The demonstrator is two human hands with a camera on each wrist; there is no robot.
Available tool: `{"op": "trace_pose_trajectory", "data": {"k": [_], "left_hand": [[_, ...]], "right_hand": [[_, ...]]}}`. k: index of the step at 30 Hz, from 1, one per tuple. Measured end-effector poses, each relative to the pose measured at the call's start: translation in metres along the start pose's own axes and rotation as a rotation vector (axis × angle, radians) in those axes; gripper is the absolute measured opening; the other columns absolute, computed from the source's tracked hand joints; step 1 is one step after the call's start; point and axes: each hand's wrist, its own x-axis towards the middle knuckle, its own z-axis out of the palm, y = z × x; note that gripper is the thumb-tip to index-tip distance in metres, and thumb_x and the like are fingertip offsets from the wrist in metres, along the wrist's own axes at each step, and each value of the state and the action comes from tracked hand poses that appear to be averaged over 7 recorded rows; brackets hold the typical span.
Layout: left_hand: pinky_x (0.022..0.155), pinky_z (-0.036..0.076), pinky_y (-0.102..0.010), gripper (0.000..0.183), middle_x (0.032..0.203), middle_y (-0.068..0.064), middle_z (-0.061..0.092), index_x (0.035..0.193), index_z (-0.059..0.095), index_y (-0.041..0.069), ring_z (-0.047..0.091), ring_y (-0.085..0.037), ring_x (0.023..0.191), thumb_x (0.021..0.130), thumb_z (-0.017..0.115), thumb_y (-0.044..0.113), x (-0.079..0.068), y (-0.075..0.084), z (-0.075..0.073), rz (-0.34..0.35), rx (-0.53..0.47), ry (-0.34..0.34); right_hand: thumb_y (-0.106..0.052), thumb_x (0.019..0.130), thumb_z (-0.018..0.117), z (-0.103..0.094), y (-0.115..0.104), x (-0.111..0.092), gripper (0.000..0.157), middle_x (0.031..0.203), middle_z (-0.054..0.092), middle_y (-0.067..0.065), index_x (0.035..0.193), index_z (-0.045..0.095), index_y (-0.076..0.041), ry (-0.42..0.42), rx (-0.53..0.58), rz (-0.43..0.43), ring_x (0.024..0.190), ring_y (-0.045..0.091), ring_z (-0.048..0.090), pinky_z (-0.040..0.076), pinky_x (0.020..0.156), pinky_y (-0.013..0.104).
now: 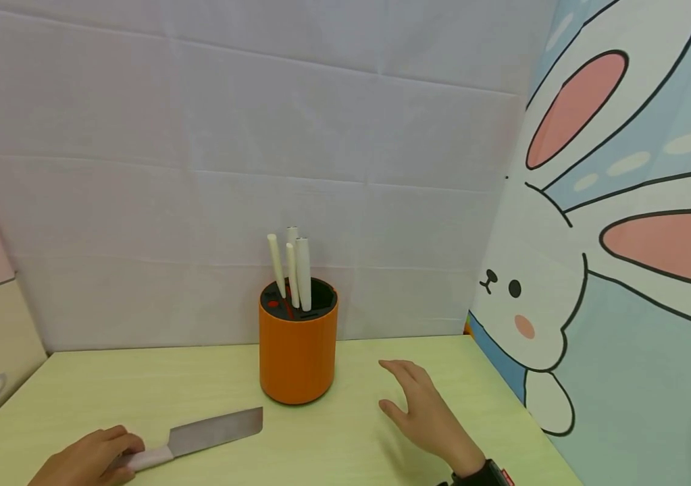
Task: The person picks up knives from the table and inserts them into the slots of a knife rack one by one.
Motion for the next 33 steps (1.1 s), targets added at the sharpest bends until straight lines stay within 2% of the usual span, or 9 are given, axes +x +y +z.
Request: {"op": "trace_pose_trajectory", "data": {"k": [4,9,15,18,24,26,33], "left_hand": [[0.059,0.047,-0.030,0.022,0.095,0.023,0.050,0.104,0.062,0.027,0.047,0.001,0.078,0.089,0.064,0.042,0.003,0.006,0.001,0.025,0.032,0.017],[0.059,0.047,-0.029,0.019,0.097,0.026,0.049,0.103,0.061,0.033,0.046,0.001,0.079,0.089,0.064,0.046,0.009,0.021,0.003,0.015,0.039,0.056],[0.059,0.047,-0.028,0.019,0.097,0.027,0.048,0.104,0.060,0.035,0.043,0.003,0.079,0.089,0.063,0.046,0.019,0.038,0.006,0.041,0.033,0.093],[0.060,0.047,-0.028,0.019,0.096,0.027,0.048,0.103,0.060,0.036,0.043,0.002,0.080,0.088,0.065,0.045,0.025,0.046,0.007,0.032,0.034,0.106],[0.056,0.046,-0.027,0.023,0.095,0.026,0.048,0.099,0.058,0.037,0.045,0.000,0.081,0.082,0.074,0.036,0.037,0.064,0.011,0.086,0.065,0.205],[0.057,0.047,-0.027,0.025,0.094,0.026,0.049,0.098,0.059,0.037,0.045,0.000,0.081,0.080,0.076,0.033,0.043,0.070,0.012,0.088,0.067,0.219],[0.060,0.047,-0.026,0.025,0.092,0.024,0.049,0.097,0.061,0.035,0.043,-0.001,0.078,0.079,0.077,0.029,0.064,0.094,0.015,0.103,0.039,0.201]], "right_hand": [[-0.025,0.088,0.072,-0.001,-0.001,0.000,0.059,0.136,0.043,-0.002,0.140,0.045,-0.017,0.002,0.003,-0.006,0.127,0.016,0.035,0.039,0.101,0.043],[-0.024,0.087,0.072,-0.001,-0.001,0.000,0.060,0.136,0.043,-0.002,0.140,0.045,-0.016,0.006,0.007,-0.014,0.127,0.016,0.035,0.039,0.101,0.043],[-0.024,0.087,0.072,-0.001,-0.001,0.001,0.060,0.136,0.043,-0.002,0.141,0.044,-0.018,0.001,0.000,-0.015,0.127,0.015,0.035,0.040,0.101,0.042],[-0.025,0.087,0.072,-0.001,-0.001,0.001,0.061,0.137,0.043,-0.003,0.141,0.044,-0.020,0.001,-0.007,-0.018,0.127,0.015,0.035,0.039,0.101,0.042],[-0.025,0.087,0.072,0.000,0.000,0.001,0.061,0.136,0.043,-0.003,0.141,0.044,-0.020,0.005,-0.010,-0.028,0.127,0.015,0.035,0.040,0.101,0.042],[-0.025,0.087,0.072,0.000,0.000,0.001,0.061,0.136,0.043,-0.003,0.141,0.044,-0.018,0.006,-0.009,-0.030,0.127,0.015,0.035,0.040,0.101,0.042],[-0.024,0.087,0.072,0.000,-0.002,0.001,0.061,0.136,0.044,-0.002,0.141,0.044,-0.018,0.007,-0.002,-0.034,0.127,0.015,0.035,0.040,0.101,0.042]]}}
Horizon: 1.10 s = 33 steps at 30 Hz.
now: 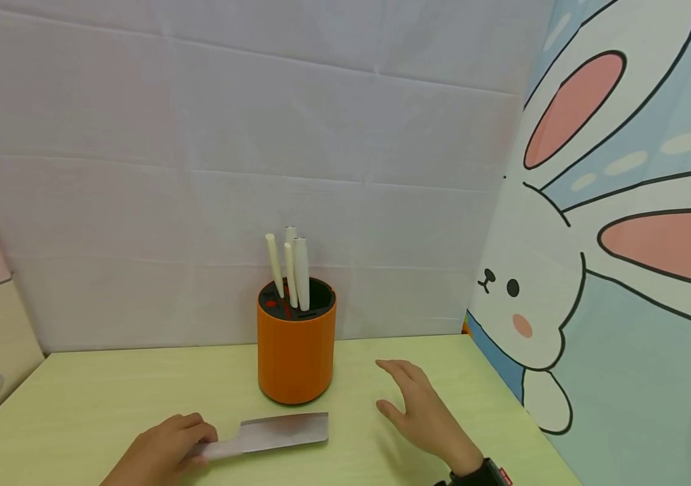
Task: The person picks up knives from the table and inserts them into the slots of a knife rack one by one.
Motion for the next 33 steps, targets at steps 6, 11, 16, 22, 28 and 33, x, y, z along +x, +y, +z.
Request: {"op": "trace_pose_trajectory", "data": {"k": [6,11,16,22,28,33], "left_hand": [[0.059,0.046,-0.026,0.026,0.089,0.023,0.049,0.094,0.062,0.032,0.044,-0.002,0.077,0.076,0.079,0.025,0.017,0.022,0.009,0.066,-0.007,0.077],[0.059,0.045,-0.028,0.023,0.090,0.021,0.051,0.093,0.063,0.031,0.047,-0.004,0.078,0.077,0.078,0.027,0.034,0.039,0.014,0.032,-0.018,0.017],[0.060,0.045,-0.029,0.020,0.089,0.020,0.052,0.092,0.064,0.030,0.048,-0.006,0.078,0.077,0.078,0.026,0.050,0.055,0.022,0.018,-0.011,-0.016],[0.058,0.042,-0.027,0.020,0.085,0.020,0.051,0.089,0.064,0.029,0.047,-0.007,0.075,0.076,0.078,0.023,0.067,0.071,0.035,0.005,0.009,0.010],[0.057,0.040,-0.028,0.018,0.084,0.019,0.050,0.088,0.065,0.027,0.046,-0.007,0.073,0.076,0.078,0.021,0.078,0.085,0.045,-0.020,-0.026,0.001],[0.058,0.039,-0.029,0.018,0.085,0.018,0.051,0.088,0.066,0.027,0.046,-0.008,0.074,0.075,0.078,0.022,0.084,0.095,0.050,-0.032,-0.047,-0.009]], "right_hand": [[-0.023,0.087,0.072,0.000,-0.001,0.000,0.061,0.135,0.044,-0.001,0.141,0.044,-0.018,0.001,-0.004,-0.010,0.127,0.016,0.036,0.040,0.101,0.043],[-0.023,0.086,0.072,0.001,-0.001,0.001,0.061,0.135,0.045,-0.001,0.140,0.044,-0.018,0.010,-0.007,-0.024,0.126,0.016,0.036,0.040,0.100,0.043],[-0.022,0.086,0.073,0.001,-0.001,0.001,0.061,0.135,0.045,0.000,0.140,0.045,-0.016,0.016,0.000,-0.029,0.126,0.017,0.036,0.040,0.100,0.044],[-0.022,0.086,0.073,0.000,-0.002,0.000,0.061,0.134,0.046,0.000,0.140,0.045,-0.017,0.010,0.000,-0.023,0.126,0.016,0.037,0.041,0.100,0.043],[-0.022,0.086,0.073,-0.001,-0.004,-0.001,0.061,0.135,0.045,-0.001,0.140,0.045,-0.019,0.007,0.002,-0.014,0.126,0.016,0.037,0.041,0.099,0.042],[-0.022,0.086,0.073,-0.002,-0.005,-0.001,0.061,0.135,0.045,0.000,0.140,0.044,-0.020,0.005,0.011,-0.017,0.126,0.016,0.037,0.041,0.099,0.043]]}}
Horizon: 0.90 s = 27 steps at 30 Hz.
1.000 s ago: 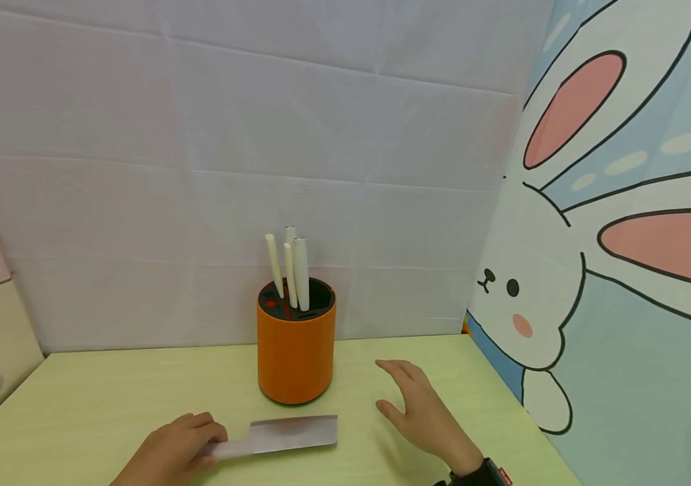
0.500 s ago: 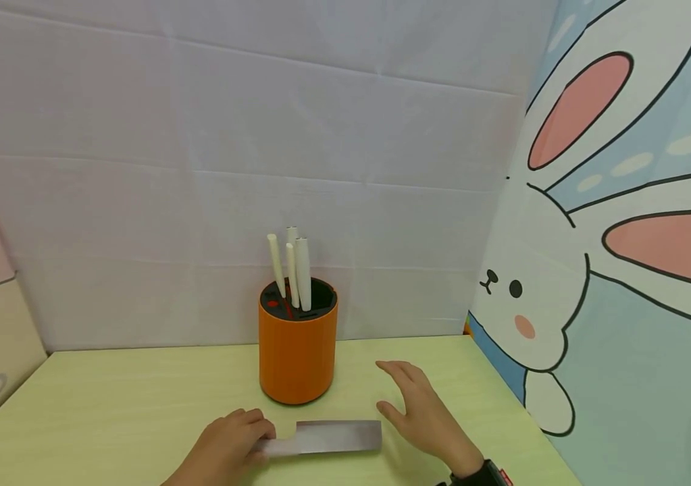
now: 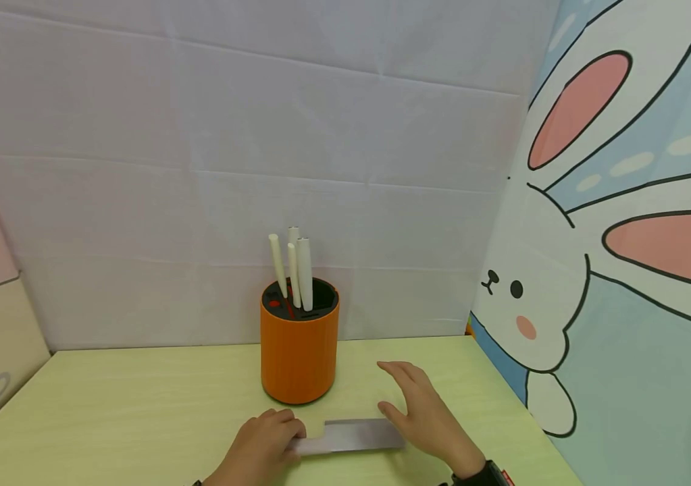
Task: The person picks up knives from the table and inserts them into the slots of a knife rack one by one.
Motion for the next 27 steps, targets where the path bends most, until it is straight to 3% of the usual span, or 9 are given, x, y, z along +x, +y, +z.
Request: {"op": "trace_pose_trajectory", "data": {"k": [10,27], "left_hand": [[0.059,0.042,-0.031,0.018,0.084,0.017,0.052,0.088,0.067,0.027,0.046,-0.009,0.073,0.075,0.080,0.026,0.008,0.016,0.000,-0.004,-0.004,-0.049],[0.059,0.042,-0.029,0.021,0.082,0.017,0.051,0.089,0.068,0.025,0.045,-0.006,0.072,0.074,0.081,0.028,0.007,0.018,0.002,0.001,-0.017,-0.081]], "right_hand": [[-0.021,0.086,0.073,0.000,0.000,-0.002,0.063,0.135,0.045,-0.001,0.140,0.043,-0.023,0.016,0.014,-0.009,0.126,0.016,0.037,0.042,0.098,0.044],[-0.023,0.087,0.072,-0.002,0.000,-0.003,0.061,0.135,0.045,-0.001,0.141,0.042,-0.023,0.008,0.021,-0.006,0.126,0.017,0.037,0.042,0.098,0.044]]}}
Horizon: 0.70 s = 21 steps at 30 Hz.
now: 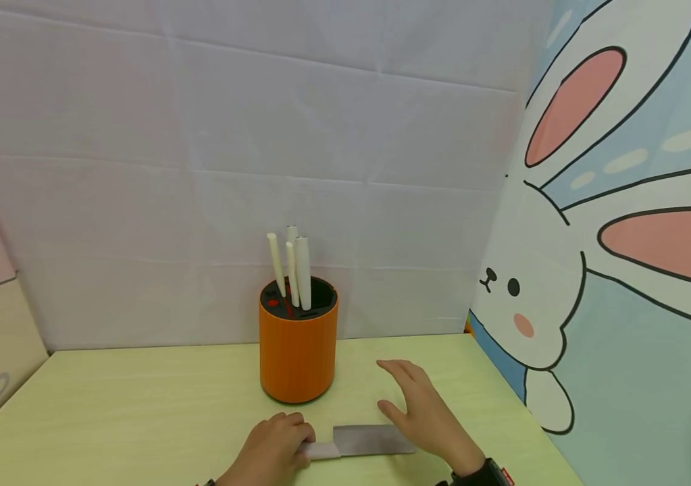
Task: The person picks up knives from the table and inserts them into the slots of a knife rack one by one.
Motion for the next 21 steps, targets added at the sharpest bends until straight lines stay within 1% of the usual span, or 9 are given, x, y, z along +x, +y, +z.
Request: {"op": "trace_pose_trajectory", "data": {"k": [5,10,16,19,21], "left_hand": [[0.061,0.044,-0.027,0.022,0.083,0.017,0.053,0.089,0.068,0.023,0.047,-0.005,0.071,0.072,0.082,0.026,-0.0012,-0.0032,0.0000,0.035,-0.006,0.026],[0.064,0.046,-0.028,0.022,0.083,0.017,0.053,0.091,0.069,0.023,0.047,-0.003,0.073,0.073,0.082,0.025,-0.0008,-0.0046,0.0002,0.029,-0.031,0.009],[0.063,0.046,-0.027,0.025,0.084,0.016,0.055,0.093,0.070,0.021,0.048,-0.002,0.073,0.072,0.083,0.024,-0.0007,-0.0057,-0.0012,0.049,-0.052,0.037],[0.065,0.047,-0.029,0.027,0.089,0.015,0.058,0.096,0.070,0.022,0.051,-0.004,0.077,0.072,0.082,0.025,-0.0020,-0.0076,-0.0043,0.040,-0.048,0.043],[0.069,0.049,-0.032,0.029,0.094,0.013,0.059,0.100,0.070,0.022,0.054,-0.006,0.083,0.074,0.080,0.027,-0.0034,-0.0099,-0.0075,0.017,-0.050,0.049]], "right_hand": [[-0.023,0.087,0.072,0.0015,0.0010,0.0011,0.061,0.135,0.045,-0.001,0.141,0.043,-0.022,-0.002,-0.010,-0.004,0.125,0.017,0.038,0.041,0.099,0.044],[-0.024,0.087,0.072,0.0026,0.0016,0.0014,0.061,0.135,0.044,-0.001,0.141,0.042,-0.023,-0.008,-0.011,0.004,0.126,0.017,0.037,0.041,0.099,0.044],[-0.023,0.087,0.072,0.0033,0.0019,0.0013,0.062,0.136,0.044,-0.002,0.141,0.042,-0.024,-0.014,-0.004,0.006,0.126,0.017,0.037,0.041,0.098,0.044],[-0.023,0.088,0.072,0.0040,0.0027,0.0013,0.061,0.135,0.045,-0.001,0.141,0.042,-0.024,-0.015,-0.004,-0.001,0.126,0.017,0.037,0.041,0.098,0.045],[-0.023,0.088,0.071,0.0045,0.0030,0.0011,0.061,0.135,0.045,-0.002,0.141,0.042,-0.024,-0.018,-0.004,-0.005,0.125,0.017,0.037,0.042,0.098,0.045]]}}
